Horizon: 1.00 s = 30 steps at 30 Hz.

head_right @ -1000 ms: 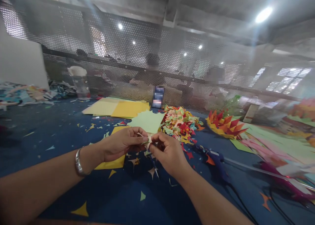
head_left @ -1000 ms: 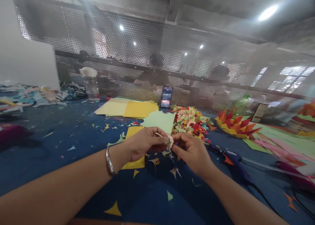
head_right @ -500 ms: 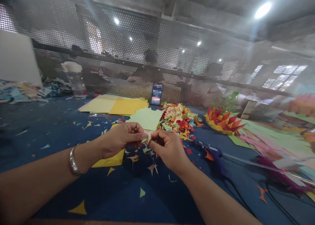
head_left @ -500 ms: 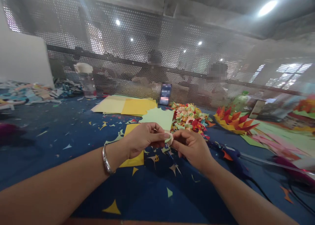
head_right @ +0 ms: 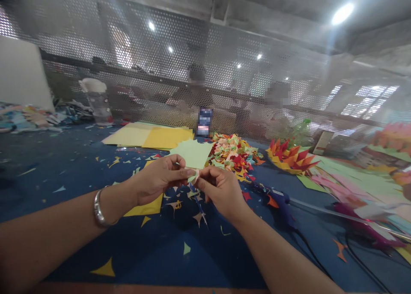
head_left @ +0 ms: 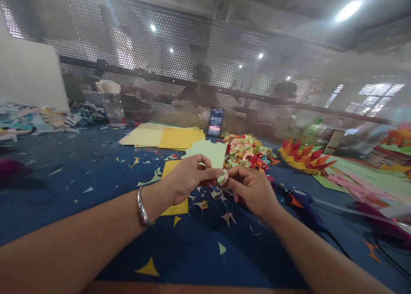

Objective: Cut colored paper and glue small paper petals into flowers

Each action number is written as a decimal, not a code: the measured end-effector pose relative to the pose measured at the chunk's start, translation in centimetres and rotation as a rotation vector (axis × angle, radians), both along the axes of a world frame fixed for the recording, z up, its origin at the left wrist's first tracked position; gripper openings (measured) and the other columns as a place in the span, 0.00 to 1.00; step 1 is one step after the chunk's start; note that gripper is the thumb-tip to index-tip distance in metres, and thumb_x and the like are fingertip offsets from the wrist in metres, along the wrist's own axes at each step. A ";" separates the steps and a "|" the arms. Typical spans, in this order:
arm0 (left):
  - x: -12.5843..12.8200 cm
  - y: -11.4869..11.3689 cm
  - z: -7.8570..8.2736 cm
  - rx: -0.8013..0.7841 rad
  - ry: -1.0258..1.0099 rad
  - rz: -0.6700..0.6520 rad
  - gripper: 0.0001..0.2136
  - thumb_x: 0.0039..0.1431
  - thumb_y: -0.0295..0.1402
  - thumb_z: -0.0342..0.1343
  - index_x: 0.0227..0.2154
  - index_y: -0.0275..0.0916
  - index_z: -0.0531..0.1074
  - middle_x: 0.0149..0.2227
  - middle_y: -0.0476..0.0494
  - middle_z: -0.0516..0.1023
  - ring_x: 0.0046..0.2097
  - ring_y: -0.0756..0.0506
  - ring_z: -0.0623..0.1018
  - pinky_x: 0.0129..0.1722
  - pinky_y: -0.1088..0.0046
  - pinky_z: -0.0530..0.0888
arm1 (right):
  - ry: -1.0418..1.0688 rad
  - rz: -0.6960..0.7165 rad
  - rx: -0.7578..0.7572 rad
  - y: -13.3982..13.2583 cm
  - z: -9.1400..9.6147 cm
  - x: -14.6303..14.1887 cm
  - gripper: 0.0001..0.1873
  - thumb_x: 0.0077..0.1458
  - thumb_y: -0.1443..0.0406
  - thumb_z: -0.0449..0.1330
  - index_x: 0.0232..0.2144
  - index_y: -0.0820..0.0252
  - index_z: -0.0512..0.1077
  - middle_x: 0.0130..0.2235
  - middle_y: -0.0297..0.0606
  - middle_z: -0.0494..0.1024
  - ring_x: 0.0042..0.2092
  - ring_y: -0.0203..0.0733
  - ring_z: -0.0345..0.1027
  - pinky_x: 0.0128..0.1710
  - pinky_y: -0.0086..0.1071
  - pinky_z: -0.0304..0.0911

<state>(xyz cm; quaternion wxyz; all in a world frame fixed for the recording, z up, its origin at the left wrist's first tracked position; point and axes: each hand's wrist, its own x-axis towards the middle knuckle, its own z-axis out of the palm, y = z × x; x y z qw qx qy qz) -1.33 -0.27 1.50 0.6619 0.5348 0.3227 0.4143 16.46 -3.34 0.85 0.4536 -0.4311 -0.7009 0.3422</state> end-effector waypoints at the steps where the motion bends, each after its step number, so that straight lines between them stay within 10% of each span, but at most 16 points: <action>1: 0.0 0.1 -0.1 0.011 -0.005 -0.002 0.17 0.42 0.33 0.66 0.27 0.39 0.61 0.21 0.54 0.70 0.24 0.53 0.71 0.25 0.77 0.61 | -0.004 -0.004 0.000 0.0 0.0 0.0 0.07 0.51 0.63 0.62 0.27 0.61 0.72 0.17 0.25 0.65 0.16 0.27 0.57 0.16 0.22 0.51; 30: -1.8 1.4 0.2 -0.033 -0.028 0.021 0.14 0.42 0.26 0.65 0.27 0.37 0.63 0.21 0.52 0.71 0.27 0.50 0.75 0.32 0.72 0.67 | -0.284 -0.049 0.185 1.9 0.3 -1.3 0.04 0.54 0.63 0.57 0.30 0.58 0.69 0.22 0.28 0.65 0.21 0.32 0.58 0.21 0.27 0.55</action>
